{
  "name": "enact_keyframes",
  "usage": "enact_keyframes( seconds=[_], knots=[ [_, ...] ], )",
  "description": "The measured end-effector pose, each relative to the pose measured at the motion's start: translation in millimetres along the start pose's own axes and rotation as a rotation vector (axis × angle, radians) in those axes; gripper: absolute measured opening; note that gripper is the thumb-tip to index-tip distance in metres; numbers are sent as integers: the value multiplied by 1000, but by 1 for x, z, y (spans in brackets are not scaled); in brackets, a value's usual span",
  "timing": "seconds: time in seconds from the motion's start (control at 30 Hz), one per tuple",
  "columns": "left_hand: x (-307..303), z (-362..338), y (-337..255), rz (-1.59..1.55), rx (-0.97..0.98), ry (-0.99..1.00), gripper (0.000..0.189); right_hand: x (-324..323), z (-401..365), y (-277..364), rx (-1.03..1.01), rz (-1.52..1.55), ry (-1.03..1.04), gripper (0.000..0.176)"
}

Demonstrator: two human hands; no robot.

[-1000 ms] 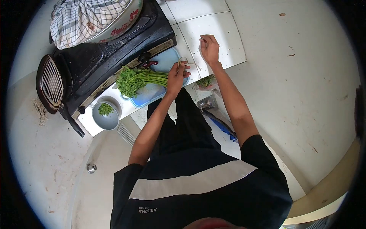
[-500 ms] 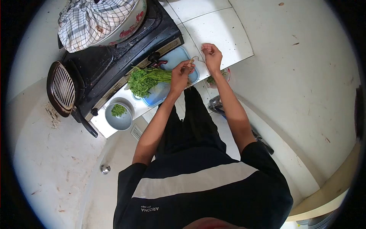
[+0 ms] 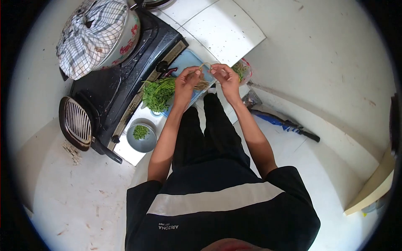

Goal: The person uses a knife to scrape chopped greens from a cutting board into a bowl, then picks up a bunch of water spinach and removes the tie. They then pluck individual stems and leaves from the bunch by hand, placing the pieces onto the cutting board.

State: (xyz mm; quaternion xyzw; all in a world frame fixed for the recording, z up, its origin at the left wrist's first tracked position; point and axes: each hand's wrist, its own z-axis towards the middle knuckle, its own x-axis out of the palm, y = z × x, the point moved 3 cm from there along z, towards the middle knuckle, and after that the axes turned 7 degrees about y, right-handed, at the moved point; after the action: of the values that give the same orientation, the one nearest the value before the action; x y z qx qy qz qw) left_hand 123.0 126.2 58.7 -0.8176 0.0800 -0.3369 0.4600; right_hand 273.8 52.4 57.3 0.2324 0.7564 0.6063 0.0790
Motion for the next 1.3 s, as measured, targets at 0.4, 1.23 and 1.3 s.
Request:
enact_keyframes(
  seconds=[0.4,1.23,1.3],
  knots=[
    [45,-38,78,122,17,22,18,-14,-109,-37,159,165,-353,25],
    [61,15,295,83,-399,-9,16,-193,-118,-197,307,-254,-293,20],
    [68,33,308,81,-418,-35,15,-213,-101,-200,276,-342,-247,21]
  ],
)
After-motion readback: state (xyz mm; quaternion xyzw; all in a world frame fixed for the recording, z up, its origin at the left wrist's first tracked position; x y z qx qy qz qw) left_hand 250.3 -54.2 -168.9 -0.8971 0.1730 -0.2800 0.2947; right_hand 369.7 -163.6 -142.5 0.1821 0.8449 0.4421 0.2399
